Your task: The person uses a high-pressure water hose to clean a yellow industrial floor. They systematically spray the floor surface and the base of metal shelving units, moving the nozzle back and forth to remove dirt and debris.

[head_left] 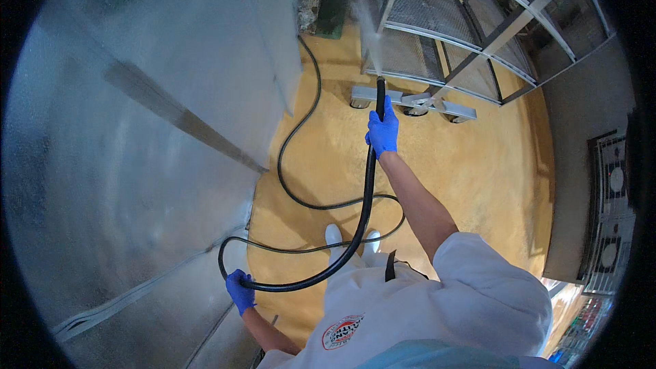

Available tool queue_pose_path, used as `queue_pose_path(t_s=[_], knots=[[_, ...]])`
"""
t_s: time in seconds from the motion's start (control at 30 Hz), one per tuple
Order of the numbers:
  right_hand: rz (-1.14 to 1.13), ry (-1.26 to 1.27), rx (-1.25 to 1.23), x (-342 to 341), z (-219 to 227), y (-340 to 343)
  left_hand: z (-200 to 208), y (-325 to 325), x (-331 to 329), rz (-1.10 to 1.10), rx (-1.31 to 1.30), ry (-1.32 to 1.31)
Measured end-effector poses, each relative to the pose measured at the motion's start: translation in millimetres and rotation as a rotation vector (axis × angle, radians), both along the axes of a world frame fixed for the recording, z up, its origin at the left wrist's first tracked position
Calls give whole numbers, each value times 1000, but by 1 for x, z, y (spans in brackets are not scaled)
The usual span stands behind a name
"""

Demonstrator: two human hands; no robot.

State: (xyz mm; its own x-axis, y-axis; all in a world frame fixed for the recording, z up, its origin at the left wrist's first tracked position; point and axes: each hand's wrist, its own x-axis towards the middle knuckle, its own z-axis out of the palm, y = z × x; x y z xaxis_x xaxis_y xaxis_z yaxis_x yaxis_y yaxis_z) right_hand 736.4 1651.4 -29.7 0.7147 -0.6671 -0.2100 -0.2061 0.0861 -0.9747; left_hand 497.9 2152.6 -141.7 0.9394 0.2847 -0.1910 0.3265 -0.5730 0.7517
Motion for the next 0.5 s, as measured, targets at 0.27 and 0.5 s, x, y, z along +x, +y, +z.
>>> queue_pose_path(t_s=[0.27,0.5], knots=[[-3,-185,-56,-10,42,7,11,-18,6,-186,150,-57],[-62,-113,71,-15,42,0,45,-36,2,-89,-27,70]])
